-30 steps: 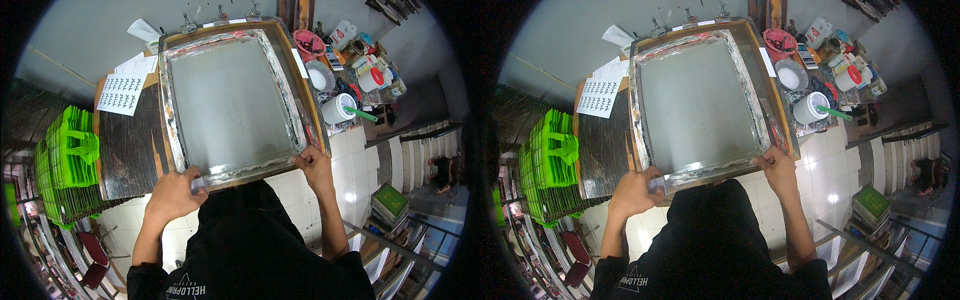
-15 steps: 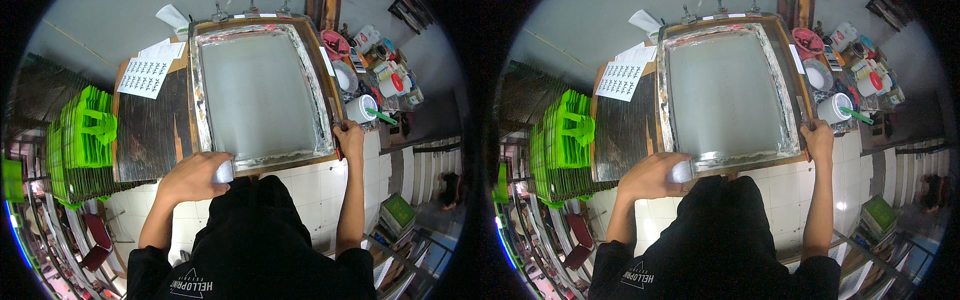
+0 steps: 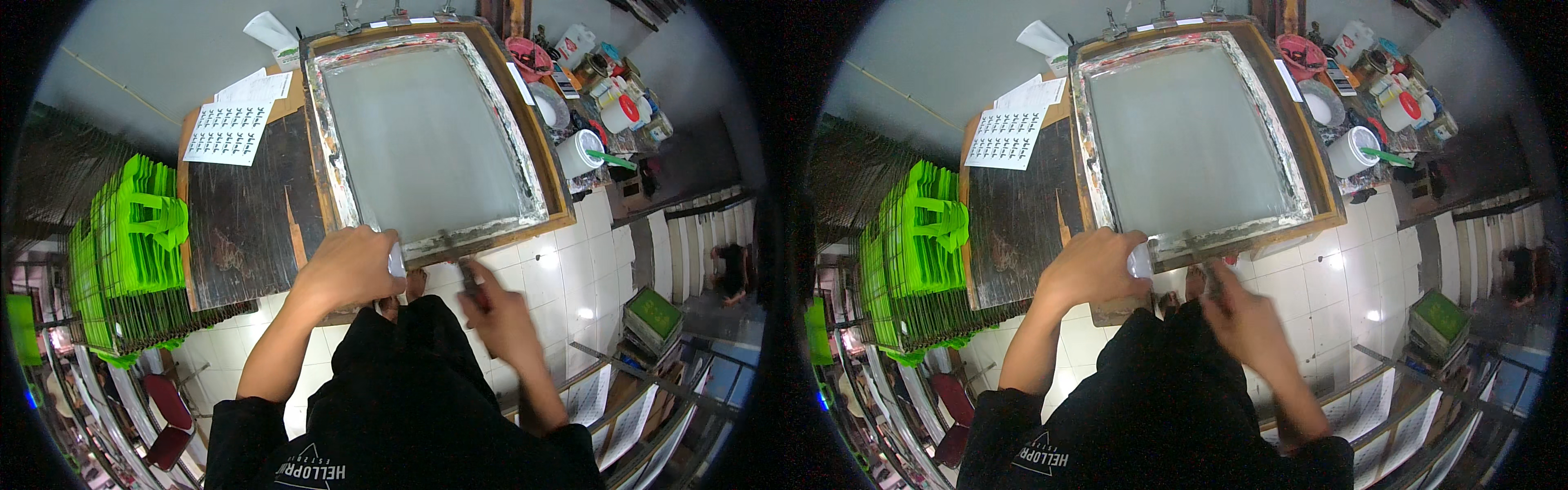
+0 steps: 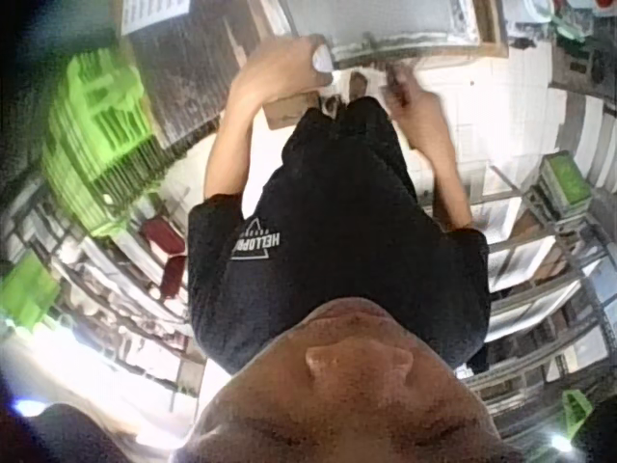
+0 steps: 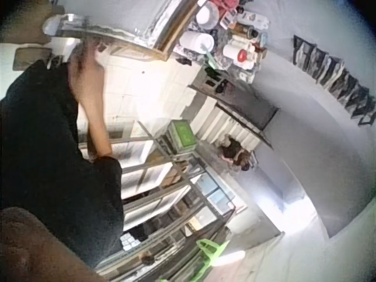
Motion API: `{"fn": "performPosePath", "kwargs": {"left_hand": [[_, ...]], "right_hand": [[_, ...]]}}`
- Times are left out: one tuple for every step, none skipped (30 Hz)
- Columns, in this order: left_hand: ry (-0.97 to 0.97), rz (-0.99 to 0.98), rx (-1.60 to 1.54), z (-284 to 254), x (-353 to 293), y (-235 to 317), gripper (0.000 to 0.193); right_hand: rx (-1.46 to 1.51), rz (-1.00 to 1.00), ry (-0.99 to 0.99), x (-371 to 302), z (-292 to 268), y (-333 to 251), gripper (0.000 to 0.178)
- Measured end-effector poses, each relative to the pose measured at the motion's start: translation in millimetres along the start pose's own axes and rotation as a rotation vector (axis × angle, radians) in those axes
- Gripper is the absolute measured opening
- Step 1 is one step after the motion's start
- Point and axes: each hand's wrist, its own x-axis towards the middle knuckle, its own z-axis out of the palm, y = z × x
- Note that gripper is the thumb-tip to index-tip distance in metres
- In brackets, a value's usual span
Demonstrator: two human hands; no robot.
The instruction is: The person prepares a screen printing frame by applying tape along the inside edges of the frame and cutting it to size using a utility knife.
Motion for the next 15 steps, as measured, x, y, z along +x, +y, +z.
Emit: {"fn": "performPosePath", "kwargs": {"left_hand": [[0.028,0.005,0.014,1,-1,0,0.06],[0.039,0.002,0.008,3,-1,0,0.057],[0.051,0.006,0.002,4,0,2,0.054],[0.062,0.01,-0.005,6,2,3,0.051],[0.078,0.009,-0.005,7,2,3,0.049],[0.095,0.008,-0.005,8,2,3,0.047],[0.112,0.005,-0.006,9,1,3,0.045],[0.116,0.0,-0.025,10,2,4,0.045],[0.122,-0.007,-0.045,11,2,4,0.044],[0.127,-0.013,-0.064,12,2,4,0.044],[0.137,-0.009,-0.067,13,3,5,0.044],[0.146,-0.005,-0.07,14,3,5,0.044],[0.156,0.0,-0.073,15,4,5,0.045],[0.151,-0.006,-0.07,16,4,6,0.045],[0.146,-0.012,-0.068,16,4,6,0.045]], "right_hand": [[-0.1,-0.053,-0.012,-1,17,-6,0.053],[-0.116,-0.06,0.01,0,32,-8,0.055],[-0.135,-0.063,0.037,1,45,-8,0.056],[-0.153,-0.066,0.063,2,53,-8,0.057],[-0.156,-0.052,0.058,2,58,-9,0.056],[-0.159,-0.039,0.052,3,61,-11,0.055],[-0.163,-0.026,0.045,3,64,-11,0.055],[-0.165,-0.033,0.044,4,67,-11,0.053],[-0.168,-0.04,0.041,4,69,-11,0.051],[-0.17,-0.048,0.039,5,71,-11,0.049],[-0.181,-0.036,0.027,7,73,-10,0.049],[-0.191,-0.024,0.015,10,76,-8,0.049],[-0.201,-0.012,0.003,12,78,-8,0.048],[-0.197,-0.004,0.013,15,81,-6,0.048],[-0.193,0.004,0.024,20,83,-4,0.048]]}}
